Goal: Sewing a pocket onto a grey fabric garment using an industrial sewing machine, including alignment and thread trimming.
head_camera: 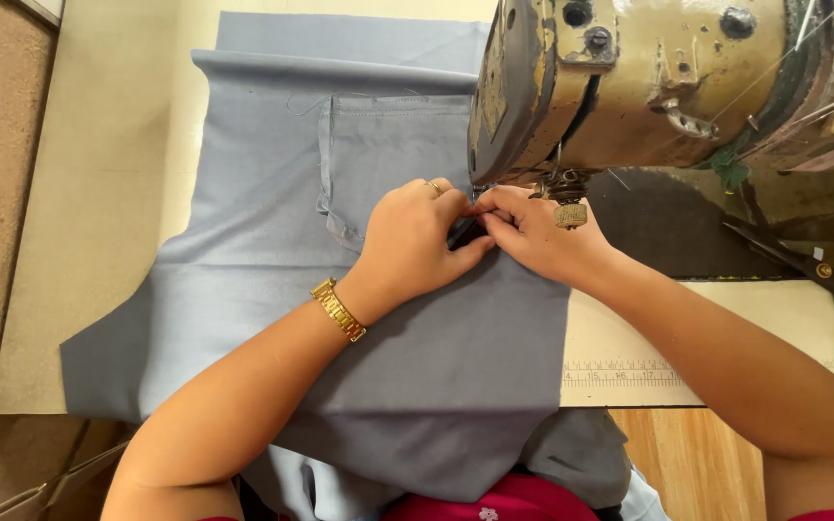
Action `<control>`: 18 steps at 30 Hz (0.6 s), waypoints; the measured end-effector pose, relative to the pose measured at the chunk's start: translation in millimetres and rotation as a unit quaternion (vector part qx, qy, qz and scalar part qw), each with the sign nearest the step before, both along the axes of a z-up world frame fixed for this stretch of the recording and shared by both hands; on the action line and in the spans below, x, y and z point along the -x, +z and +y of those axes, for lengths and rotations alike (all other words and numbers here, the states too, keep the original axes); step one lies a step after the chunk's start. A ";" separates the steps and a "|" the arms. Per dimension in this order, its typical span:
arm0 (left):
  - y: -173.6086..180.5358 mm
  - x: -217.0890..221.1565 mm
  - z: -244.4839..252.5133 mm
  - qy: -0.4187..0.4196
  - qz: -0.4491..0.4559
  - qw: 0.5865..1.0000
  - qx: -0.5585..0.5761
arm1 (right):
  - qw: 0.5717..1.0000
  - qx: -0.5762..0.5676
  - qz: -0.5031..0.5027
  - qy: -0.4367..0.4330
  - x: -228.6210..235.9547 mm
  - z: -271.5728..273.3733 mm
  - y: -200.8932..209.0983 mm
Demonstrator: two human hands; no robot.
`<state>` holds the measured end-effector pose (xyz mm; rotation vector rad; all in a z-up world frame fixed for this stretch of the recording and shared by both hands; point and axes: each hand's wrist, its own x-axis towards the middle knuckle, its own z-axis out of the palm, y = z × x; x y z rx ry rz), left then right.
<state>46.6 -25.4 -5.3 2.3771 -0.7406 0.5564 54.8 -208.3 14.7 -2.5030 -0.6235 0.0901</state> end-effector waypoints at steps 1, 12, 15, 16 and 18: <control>0.7 1.2 0.6 -0.012 -0.073 0.997 -0.011 | 1.000 -0.018 0.018 -0.003 -0.7 2.1 2.4; -6.2 0.9 0.7 -0.030 -0.132 0.990 -0.028 | 0.999 -0.038 0.014 -0.003 -3.3 -3.3 -10.4; -13.2 -0.8 1.4 -0.005 -0.102 0.995 -0.015 | 0.998 -0.062 0.026 0.008 -4.1 -2.9 -10.1; -15.4 -2.6 2.1 0.010 -0.099 0.995 -0.019 | 0.997 -0.071 0.026 0.014 -5.7 -2.9 -10.9; -15.3 -2.0 3.8 0.005 -0.081 0.996 -0.022 | 0.996 -0.081 0.033 0.013 -3.9 -2.7 -5.4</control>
